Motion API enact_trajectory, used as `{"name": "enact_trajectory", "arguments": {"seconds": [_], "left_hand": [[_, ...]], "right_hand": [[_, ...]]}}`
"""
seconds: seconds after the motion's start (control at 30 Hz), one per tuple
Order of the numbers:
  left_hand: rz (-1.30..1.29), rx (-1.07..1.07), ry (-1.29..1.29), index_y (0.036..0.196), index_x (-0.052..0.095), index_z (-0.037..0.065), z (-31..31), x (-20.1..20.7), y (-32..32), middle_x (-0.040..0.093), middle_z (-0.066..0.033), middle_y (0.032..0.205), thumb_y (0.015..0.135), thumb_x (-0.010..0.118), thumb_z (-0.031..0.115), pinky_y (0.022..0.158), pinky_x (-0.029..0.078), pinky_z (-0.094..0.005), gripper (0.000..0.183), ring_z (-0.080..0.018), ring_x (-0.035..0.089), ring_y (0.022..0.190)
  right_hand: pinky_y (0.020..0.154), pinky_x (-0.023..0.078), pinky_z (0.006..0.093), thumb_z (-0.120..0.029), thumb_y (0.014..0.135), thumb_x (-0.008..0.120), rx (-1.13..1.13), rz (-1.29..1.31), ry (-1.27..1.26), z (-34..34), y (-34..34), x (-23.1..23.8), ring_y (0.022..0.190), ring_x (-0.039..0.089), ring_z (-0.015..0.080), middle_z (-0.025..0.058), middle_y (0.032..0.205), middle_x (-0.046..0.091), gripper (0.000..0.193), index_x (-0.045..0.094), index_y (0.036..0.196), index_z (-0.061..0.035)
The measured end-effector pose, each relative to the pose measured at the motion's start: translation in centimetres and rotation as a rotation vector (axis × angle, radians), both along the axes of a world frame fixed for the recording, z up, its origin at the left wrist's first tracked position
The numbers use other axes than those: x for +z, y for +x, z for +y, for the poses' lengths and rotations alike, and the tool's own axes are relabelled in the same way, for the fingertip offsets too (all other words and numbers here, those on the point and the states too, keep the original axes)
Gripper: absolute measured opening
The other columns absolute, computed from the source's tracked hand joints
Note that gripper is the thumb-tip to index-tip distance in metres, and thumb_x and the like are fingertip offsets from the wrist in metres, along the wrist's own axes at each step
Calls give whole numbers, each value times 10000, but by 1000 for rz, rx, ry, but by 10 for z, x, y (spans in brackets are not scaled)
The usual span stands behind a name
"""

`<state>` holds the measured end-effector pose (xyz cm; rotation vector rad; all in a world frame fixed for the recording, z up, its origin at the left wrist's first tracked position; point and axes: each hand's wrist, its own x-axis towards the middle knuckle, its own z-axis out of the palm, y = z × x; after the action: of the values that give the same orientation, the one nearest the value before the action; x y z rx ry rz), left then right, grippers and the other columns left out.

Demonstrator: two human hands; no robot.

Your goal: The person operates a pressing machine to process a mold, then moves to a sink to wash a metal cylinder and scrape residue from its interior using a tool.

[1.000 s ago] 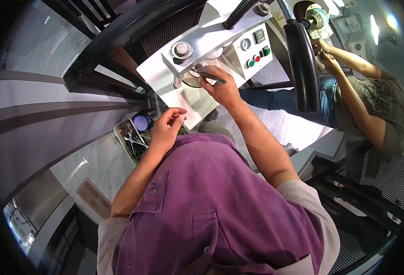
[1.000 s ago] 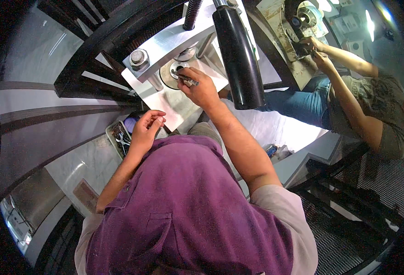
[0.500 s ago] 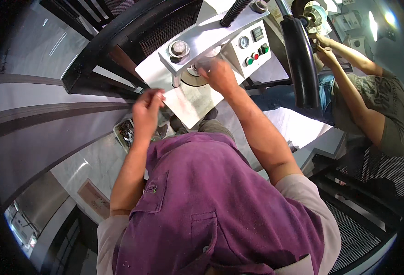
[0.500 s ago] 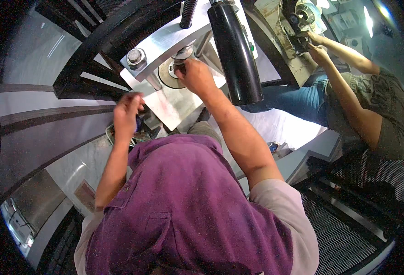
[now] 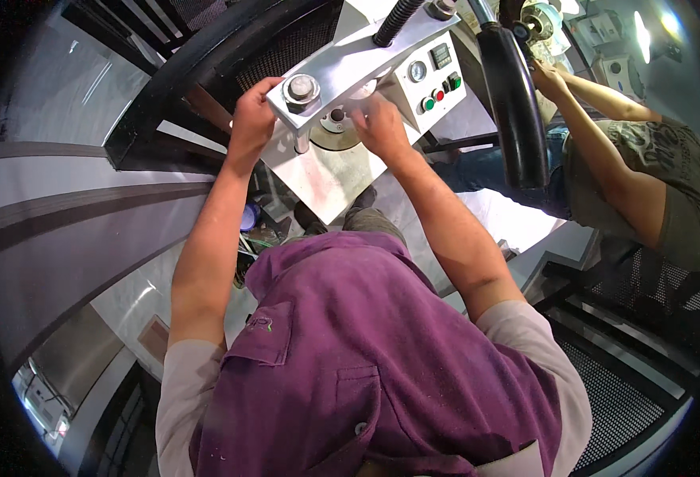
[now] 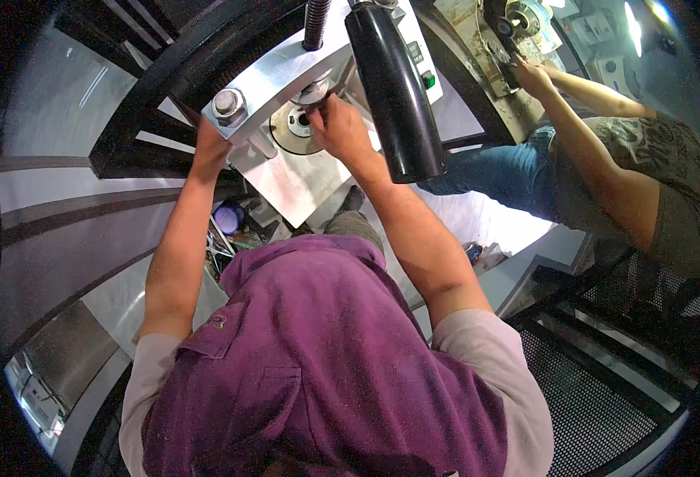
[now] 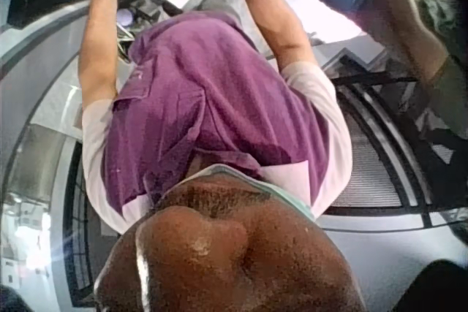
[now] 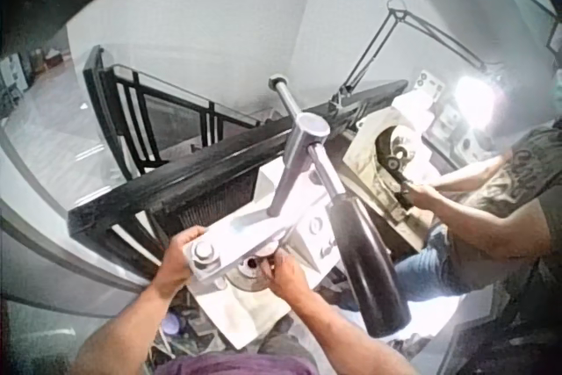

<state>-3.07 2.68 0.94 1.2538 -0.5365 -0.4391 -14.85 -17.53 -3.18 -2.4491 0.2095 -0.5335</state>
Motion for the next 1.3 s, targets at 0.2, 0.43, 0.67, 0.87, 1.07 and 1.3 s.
{"name": "enact_trajectory", "arguments": {"seconds": [0.2, 0.43, 0.67, 0.87, 1.07, 1.3], "left_hand": [[-89, -63, 54, 1102, 654, -18, -18, -38, 26, 687, -26, 978, 864, 642, 54, 791, 487, -235, 249, -83, 615, 865], [-209, -242, -78, 1111, 655, 0, -40, -24, 31, 682, -12, 973, 861, 667, 109, 793, 493, -230, 272, -75, 621, 876], [-96, -344, 37, 1124, 658, 11, -52, -33, 51, 684, -12, 1001, 863, 670, 130, 792, 503, -215, 287, -56, 623, 876], [-64, -286, 153, 1135, 659, 5, -54, -37, 55, 689, -27, 1013, 857, 680, 159, 809, 501, -220, 319, -67, 629, 886], [-155, -340, -13, 1138, 660, -1, -53, -26, 43, 691, -35, 1014, 849, 678, 138, 828, 501, -232, 322, -78, 633, 893], [-46, -292, 76, 1118, 668, 9, -56, -59, 57, 688, -27, 984, 871, 656, 102, 800, 507, -239, 264, -92, 636, 861]], "right_hand": [[671, 498, 470, -161, 844, 601, -92, 60, 248, 16, 18, 9, 722, 629, 411, 207, 783, 658, 132, 666, 892, -56], [772, 495, 452, -142, 847, 578, -15, 28, 182, 3, 41, -21, 900, 620, 405, 224, 910, 653, 195, 622, 980, -7], [854, 486, 348, -118, 899, 574, 151, -51, 213, -2, 59, -33, 977, 612, 232, 116, 1034, 652, 228, 604, 1090, 2], [847, 488, 348, -94, 901, 557, 176, -14, 255, -2, 58, -30, 976, 613, 228, 113, 1032, 651, 206, 610, 1074, 4], [846, 491, 356, -99, 907, 550, 179, -58, 195, -2, 56, -21, 966, 619, 239, 118, 1021, 655, 202, 616, 1069, 2], [830, 492, 366, -104, 910, 539, 166, -30, 253, 6, 54, -5, 948, 624, 259, 127, 1004, 656, 198, 622, 1053, 4]]}}
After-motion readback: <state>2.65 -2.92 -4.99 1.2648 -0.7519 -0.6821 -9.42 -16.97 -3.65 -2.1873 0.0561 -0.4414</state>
